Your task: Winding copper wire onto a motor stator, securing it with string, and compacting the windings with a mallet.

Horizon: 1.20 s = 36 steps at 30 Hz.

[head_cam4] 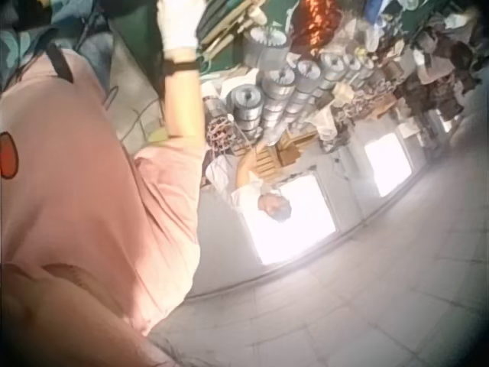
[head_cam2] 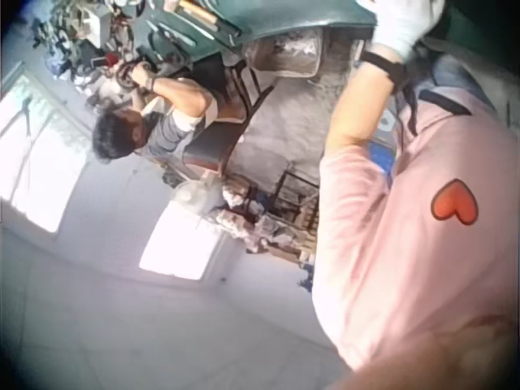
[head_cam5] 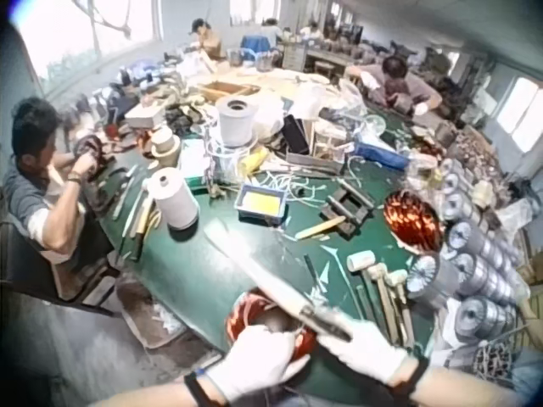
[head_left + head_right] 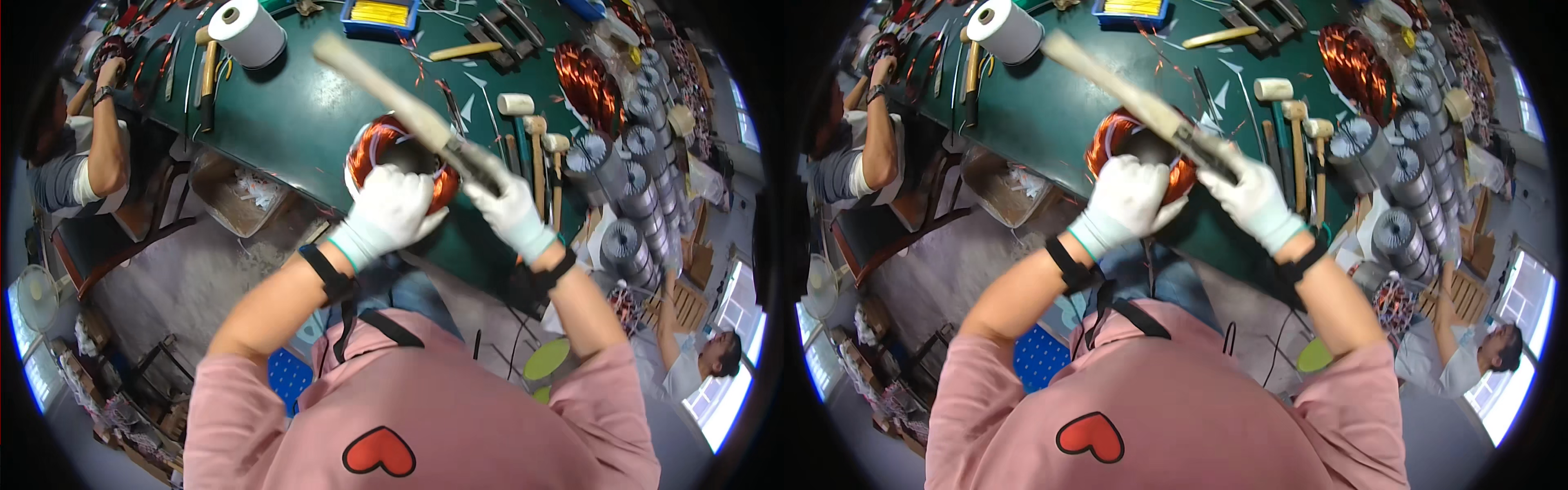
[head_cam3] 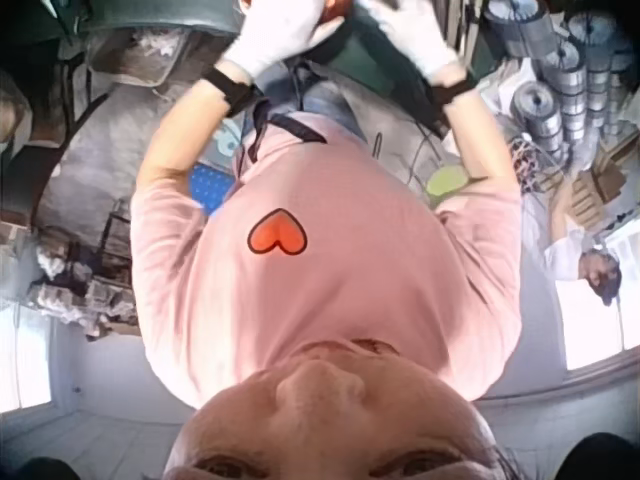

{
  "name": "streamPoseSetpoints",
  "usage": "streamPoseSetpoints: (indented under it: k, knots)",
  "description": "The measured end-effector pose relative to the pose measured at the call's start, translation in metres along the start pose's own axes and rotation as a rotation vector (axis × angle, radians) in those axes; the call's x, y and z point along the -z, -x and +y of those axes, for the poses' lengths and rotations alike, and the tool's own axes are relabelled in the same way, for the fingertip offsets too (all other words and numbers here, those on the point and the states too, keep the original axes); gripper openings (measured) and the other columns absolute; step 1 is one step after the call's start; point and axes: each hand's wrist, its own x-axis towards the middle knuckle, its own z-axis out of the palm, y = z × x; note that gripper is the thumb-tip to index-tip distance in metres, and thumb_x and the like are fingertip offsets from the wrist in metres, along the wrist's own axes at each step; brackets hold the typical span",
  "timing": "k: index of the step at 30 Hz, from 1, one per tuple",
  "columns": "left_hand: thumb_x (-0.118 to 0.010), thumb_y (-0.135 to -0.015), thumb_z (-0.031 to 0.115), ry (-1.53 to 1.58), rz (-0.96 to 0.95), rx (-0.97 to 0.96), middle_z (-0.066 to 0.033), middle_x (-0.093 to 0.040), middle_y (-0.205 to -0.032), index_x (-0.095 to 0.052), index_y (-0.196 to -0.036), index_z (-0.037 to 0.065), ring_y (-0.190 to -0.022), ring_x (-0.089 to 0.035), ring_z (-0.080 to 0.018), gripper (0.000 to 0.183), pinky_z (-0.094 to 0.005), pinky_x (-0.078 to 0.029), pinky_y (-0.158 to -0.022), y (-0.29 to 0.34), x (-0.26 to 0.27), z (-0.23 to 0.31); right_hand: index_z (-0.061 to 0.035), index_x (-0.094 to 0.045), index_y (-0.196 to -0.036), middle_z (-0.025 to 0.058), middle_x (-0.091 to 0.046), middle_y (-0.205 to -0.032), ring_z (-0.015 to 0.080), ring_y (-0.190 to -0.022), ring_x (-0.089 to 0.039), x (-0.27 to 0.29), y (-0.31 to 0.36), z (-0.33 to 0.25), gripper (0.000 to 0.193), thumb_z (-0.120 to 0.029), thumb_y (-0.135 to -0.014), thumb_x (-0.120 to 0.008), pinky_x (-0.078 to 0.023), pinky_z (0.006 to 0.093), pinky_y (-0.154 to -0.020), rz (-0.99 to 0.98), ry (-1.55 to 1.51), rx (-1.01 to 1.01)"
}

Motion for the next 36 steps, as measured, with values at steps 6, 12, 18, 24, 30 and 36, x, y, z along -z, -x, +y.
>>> streamPoseSetpoints:
  k: [6,12,18,24,30,36]
  knots:
    - [-0.075,-0.084,0.05,-0.141,-0.096,0.312,-0.0114,-0.06,-0.072,-0.059,-0.099,0.004,-0.068,-0.061,-0.0317,0.052,-0.0436,-0.046,-0.076,-0.011,0.005,0.022,-0.0013,-0.066,-0.128,0.014,-0.072,-0.124,0.0224,-0.098,-0.074,0.038,-0.014,-0.112,0.034,-0.018,-0.098,-0.068,-0.06,0.0352,-0.077,0.269,0.006,0.122]
    - [-0.075,-0.085,0.047,-0.147,-0.063,0.109,-0.0073,-0.056,-0.068,-0.058,-0.089,0.007,-0.062,-0.059,-0.027,0.044,-0.0399,-0.045,-0.067,-0.018,-0.006,0.02,-0.0026,-0.054,-0.147,0.0121,-0.069,-0.133,0.0164,-0.119,-0.066,0.01,-0.001,-0.01,0.053,-0.018,-0.099,-0.069,-0.052,0.0321,-0.1,0.217,-0.236,-0.126]
    - [-0.081,-0.077,0.039,-0.11,-0.07,0.098,-0.0092,-0.055,-0.07,-0.062,-0.091,0.004,-0.064,-0.059,-0.0303,0.042,-0.042,-0.046,-0.064,-0.012,0.004,0.011,-0.0112,-0.039,-0.16,-0.0026,-0.062,-0.099,0.0029,-0.067,-0.051,-0.003,0.05,0.033,0.062,-0.015,-0.102,-0.064,-0.042,0.0188,-0.05,0.597,-0.638,-0.479]
    - [-0.078,-0.082,0.043,-0.191,-0.06,0.046,-0.0069,-0.054,-0.066,-0.061,-0.088,0.005,-0.058,-0.057,-0.027,0.042,-0.0399,-0.045,-0.06,-0.021,0.001,0.012,-0.0146,-0.048,-0.153,0.0182,-0.063,-0.112,0.0346,-0.106,-0.063,-0.018,0.066,0.115,0.058,-0.024,-0.099,-0.066,-0.05,0.0452,-0.095,0.632,0.107,-0.51]
    - [-0.08,-0.078,0.033,-0.173,-0.12,0.062,-0.011,-0.056,-0.071,-0.061,-0.094,0.002,-0.065,-0.06,-0.0316,0.04,-0.0432,-0.047,-0.064,-0.022,0.001,0.013,-0.0015,-0.069,-0.113,0.0199,-0.066,-0.114,0.0384,-0.107,-0.064,0.039,0.095,0.134,0.023,-0.015,-0.095,-0.063,-0.05,0.0458,-0.097,0.784,0.365,-0.441]
    - [-0.08,-0.076,0.032,-0.183,-0.144,0.071,-0.0111,-0.057,-0.072,-0.062,-0.097,0.0,-0.067,-0.061,-0.0319,0.042,-0.0425,-0.047,-0.066,-0.018,-0.001,0.014,-0.0055,-0.064,-0.125,0.0177,-0.065,-0.113,0.0387,-0.106,-0.062,0.052,0.093,0.158,0.032,-0.016,-0.094,-0.06,-0.051,0.0485,-0.094,0.599,0.51,-0.316]
